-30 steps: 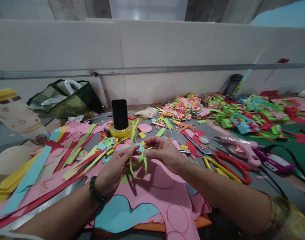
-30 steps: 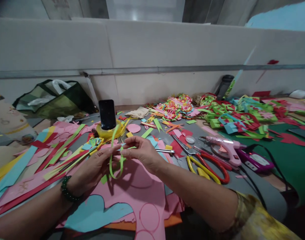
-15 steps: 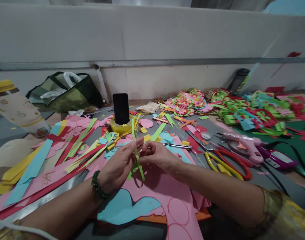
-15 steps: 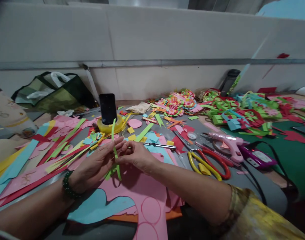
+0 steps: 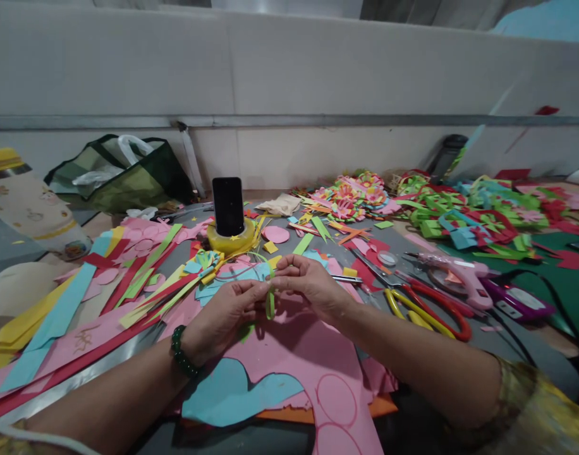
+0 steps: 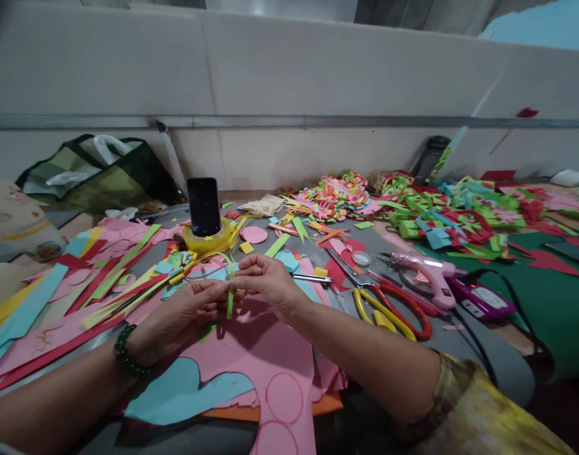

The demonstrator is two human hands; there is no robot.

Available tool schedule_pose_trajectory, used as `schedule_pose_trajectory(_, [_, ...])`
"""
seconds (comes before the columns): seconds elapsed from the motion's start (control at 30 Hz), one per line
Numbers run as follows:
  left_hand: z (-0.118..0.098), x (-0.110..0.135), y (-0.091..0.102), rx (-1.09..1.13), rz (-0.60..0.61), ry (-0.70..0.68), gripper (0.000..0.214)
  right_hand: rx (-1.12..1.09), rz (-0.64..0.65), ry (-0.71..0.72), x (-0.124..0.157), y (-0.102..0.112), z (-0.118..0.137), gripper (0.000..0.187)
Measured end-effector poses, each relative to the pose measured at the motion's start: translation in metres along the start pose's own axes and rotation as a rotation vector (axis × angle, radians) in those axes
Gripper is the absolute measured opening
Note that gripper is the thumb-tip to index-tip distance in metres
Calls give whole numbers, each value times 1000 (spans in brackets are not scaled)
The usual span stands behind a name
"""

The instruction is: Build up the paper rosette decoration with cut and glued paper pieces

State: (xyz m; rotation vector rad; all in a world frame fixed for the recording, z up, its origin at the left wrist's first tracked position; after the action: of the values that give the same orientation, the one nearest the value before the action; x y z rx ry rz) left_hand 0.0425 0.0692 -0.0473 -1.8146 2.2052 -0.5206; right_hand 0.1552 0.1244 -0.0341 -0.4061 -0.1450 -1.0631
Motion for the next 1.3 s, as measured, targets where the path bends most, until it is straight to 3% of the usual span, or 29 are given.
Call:
schedule_pose_trajectory(0.5, [2, 3, 7, -60, -76, 93, 20, 27, 4, 21, -2, -1, -1, 35])
schedule_pose_trajectory(0.83, [5, 2, 10, 3, -31, 89, 22, 80, 24, 82, 1, -3, 2, 35])
schedule_pose_trajectory(1.1, [0, 0, 8, 18, -30, -5, 20, 42, 65, 7, -1, -5, -6, 39])
schedule_pose_trajectory(1.3, [-4, 0, 7, 46, -54, 10, 21, 75, 97, -5, -2, -7, -10, 39])
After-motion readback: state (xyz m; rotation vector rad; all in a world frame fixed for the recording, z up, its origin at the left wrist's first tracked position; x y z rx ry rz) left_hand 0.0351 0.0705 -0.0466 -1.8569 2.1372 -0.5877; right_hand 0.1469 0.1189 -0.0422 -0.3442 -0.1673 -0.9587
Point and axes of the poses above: each hand's wrist, its own x-axis away from the middle knuckle, its own y-axis out of the back of the hand, z = x × y, the point moved 6 cm from there along -x, towards the middle knuckle, and after that the axes turned 10 degrees about -y, right-handed, at the moved point
